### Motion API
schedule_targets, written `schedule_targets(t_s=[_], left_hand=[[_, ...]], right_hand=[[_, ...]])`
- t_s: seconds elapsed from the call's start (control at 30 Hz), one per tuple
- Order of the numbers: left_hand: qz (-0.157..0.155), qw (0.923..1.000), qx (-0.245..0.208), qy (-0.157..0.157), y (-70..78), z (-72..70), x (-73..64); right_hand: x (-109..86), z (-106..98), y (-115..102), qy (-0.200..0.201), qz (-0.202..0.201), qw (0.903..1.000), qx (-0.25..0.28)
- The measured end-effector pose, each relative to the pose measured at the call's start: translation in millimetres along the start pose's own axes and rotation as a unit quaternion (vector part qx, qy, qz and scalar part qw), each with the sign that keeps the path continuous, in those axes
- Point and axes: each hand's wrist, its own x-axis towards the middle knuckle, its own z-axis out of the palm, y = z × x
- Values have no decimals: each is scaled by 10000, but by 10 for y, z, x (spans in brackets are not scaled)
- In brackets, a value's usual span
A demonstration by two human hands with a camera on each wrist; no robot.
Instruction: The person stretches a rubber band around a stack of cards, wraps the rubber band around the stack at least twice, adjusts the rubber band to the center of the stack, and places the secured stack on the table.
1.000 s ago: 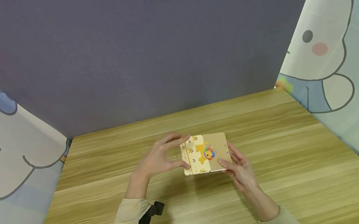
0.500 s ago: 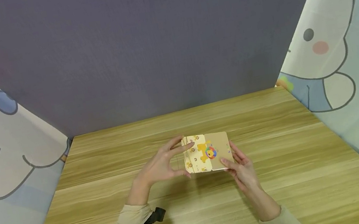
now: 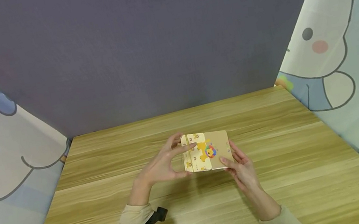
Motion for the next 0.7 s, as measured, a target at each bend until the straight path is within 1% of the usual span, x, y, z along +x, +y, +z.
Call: schedule_targets(t_s=[0.07,0.2,0.23,0.27,0.33,0.47,0.6,0.67,0.7], left_hand=[[59,9999,-112,117,-11,22,-2],[439,9976,-228,494,-45,74,4],[503,9968,-254,570,-53,85,3],[504,9964,-271,632,-58,93,0],[445,9960,-335,702,-65,104,-11],[135,9955,-553,758,-67,115,-34],[-4,9895,-1096,944,-66,127,-30],[0,9854,-1282,1125,-44,129,-21],[-56,9834,-1342,1222,-7,118,-23]], right_hand=[[2,13,-4,-2,53,10000,39],[5,37,-15,10,129,9999,89],[7,41,-18,20,129,9999,81],[9,46,-20,39,132,9999,77],[16,53,-23,65,125,9999,53],[27,65,-24,73,82,9999,-11],[38,80,-30,16,37,10000,-35],[46,92,-37,1,1,10000,-47],[52,97,-41,17,-24,10000,-39]])
